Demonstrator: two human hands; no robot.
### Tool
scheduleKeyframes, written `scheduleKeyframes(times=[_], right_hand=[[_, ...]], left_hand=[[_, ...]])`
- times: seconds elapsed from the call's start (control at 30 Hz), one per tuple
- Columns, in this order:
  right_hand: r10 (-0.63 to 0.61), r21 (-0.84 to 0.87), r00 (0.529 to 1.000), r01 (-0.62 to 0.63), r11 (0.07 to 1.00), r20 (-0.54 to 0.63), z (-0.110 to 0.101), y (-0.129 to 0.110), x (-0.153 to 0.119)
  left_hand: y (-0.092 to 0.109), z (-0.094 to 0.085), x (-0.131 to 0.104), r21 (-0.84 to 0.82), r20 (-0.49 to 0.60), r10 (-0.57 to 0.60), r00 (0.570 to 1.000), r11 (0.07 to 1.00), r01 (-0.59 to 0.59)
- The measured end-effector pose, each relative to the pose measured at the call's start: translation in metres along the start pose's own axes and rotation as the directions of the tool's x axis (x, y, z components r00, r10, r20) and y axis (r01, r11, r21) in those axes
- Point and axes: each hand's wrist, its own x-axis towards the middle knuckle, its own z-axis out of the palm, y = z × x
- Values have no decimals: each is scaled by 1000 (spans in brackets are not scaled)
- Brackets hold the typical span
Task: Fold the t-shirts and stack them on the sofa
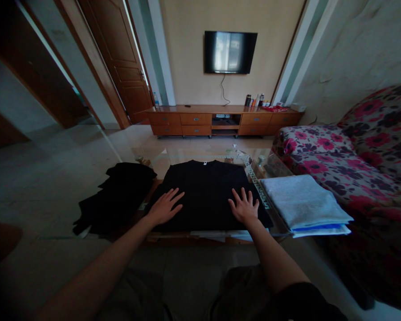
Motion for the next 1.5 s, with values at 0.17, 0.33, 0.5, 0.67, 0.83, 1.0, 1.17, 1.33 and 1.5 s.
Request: scheduleKeyframes(times=[0.17, 0.33, 0.5, 0.67, 0.83, 1.0, 1.17, 1.33, 1.5], right_hand=[[-33, 14, 997, 34, 999, -76, -2, -32, 0], [-425, 70, 901, 431, 900, -88, -9, -108, -6], [-523, 138, 852, 520, 843, -20, -1, -140, -5], [-440, 108, 898, 437, 893, 10, 5, -113, 9], [-193, 25, 981, 193, 981, -5, 4, -44, 34], [46, 8, 999, -46, 999, -29, 3, 25, 50], [70, -19, 981, -75, 997, -180, -9, 2, 33], [-356, 57, 918, 370, 927, -177, -6, -97, -16], [-420, 150, 906, 423, 894, -56, 9, -140, -44]], left_hand=[[19, 7, 12, 29, -73, -79, 994, 996, 82], [69, 16, 37, 5, -52, 58, 997, 998, -58], [84, 27, 47, -13, 58, 17, 998, 1000, -17], [54, 26, 43, -6, -25, -64, 998, 998, 63], [-18, 21, 27, 54, -99, -329, 939, 941, 335], [-59, 14, 13, 77, -103, -395, 913, 912, 403], [-24, -3, 14, 93, -238, -330, 913, 928, 360], [60, -7, 12, 40, -210, 13, 978, 999, -5], [89, 15, 4, -18, -72, 2, 997, 1000, -3]])
